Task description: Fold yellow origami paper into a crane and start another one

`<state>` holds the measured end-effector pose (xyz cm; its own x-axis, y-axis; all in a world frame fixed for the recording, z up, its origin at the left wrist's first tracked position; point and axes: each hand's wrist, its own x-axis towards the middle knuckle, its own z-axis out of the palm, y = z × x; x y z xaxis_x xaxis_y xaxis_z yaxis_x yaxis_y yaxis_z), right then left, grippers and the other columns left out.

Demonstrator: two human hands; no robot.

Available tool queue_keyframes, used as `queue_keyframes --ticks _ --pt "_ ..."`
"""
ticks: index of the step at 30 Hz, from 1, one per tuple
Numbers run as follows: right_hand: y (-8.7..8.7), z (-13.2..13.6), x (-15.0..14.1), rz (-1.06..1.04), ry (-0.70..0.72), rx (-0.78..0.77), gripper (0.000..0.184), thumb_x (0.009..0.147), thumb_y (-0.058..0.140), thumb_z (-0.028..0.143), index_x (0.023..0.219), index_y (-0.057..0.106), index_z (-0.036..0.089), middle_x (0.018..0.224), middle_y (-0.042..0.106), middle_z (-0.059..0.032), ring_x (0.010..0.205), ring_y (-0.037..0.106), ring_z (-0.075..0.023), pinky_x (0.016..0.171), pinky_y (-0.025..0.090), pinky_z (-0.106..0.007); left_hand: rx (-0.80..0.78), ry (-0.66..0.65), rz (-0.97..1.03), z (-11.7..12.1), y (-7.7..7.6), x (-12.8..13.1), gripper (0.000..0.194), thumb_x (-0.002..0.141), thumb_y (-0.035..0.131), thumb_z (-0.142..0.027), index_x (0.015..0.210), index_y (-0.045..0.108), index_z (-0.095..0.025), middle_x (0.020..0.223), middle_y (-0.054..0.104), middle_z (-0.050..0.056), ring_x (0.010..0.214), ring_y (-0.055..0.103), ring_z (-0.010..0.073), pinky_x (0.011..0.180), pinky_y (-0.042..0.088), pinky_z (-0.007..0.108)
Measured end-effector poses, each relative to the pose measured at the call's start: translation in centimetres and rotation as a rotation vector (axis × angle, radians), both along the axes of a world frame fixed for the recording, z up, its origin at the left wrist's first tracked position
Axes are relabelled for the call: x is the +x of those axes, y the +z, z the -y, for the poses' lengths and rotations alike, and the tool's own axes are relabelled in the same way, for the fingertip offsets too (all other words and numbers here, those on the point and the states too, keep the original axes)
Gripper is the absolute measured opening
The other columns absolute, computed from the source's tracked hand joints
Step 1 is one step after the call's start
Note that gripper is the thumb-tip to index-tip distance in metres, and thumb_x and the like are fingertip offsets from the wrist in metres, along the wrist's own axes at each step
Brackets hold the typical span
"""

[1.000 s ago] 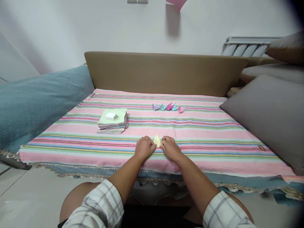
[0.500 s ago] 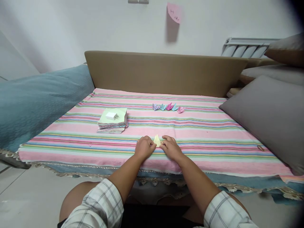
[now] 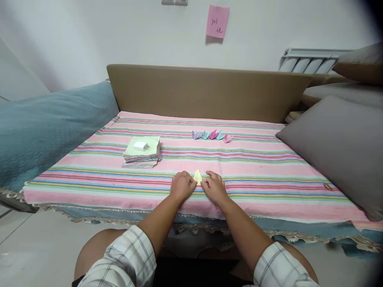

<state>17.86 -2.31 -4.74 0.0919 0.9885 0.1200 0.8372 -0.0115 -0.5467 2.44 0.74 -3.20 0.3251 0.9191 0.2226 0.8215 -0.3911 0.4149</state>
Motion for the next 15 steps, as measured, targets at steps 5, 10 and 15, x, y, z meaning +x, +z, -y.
queue_keyframes --ticks 5,10,15 --pt "-0.1 0.2 -0.8 0.051 -0.055 0.039 0.018 0.080 0.049 0.031 0.068 0.060 0.022 0.127 0.050 -0.0031 0.117 0.039 -0.0246 0.092 0.032 -0.042 0.012 0.056 -0.009 0.1 -0.2 0.2 0.019 0.075 0.056 -0.034 0.065 0.067 -0.022 0.087 0.059 0.002 0.086 0.049 0.0187 0.077 0.032 0.032" --pt "-0.2 0.3 -1.2 0.069 -0.092 0.063 0.014 0.078 0.052 0.030 0.068 0.059 0.021 0.126 0.051 -0.0035 0.117 0.040 -0.0240 0.092 0.032 -0.040 0.000 0.133 -0.001 0.4 -0.2 0.6 0.016 0.072 0.060 -0.035 0.065 0.068 -0.023 0.088 0.057 0.002 0.090 0.048 0.0201 0.082 0.032 0.033" --pt "-0.1 0.3 -1.3 0.064 -0.096 0.074 0.013 0.077 0.053 0.029 0.067 0.057 0.021 0.125 0.052 -0.0039 0.116 0.041 -0.0248 0.091 0.032 -0.041 -0.016 0.169 0.014 0.6 -0.1 0.7 0.015 0.070 0.062 -0.036 0.065 0.069 -0.024 0.090 0.056 0.003 0.091 0.047 0.0211 0.083 0.032 0.035"
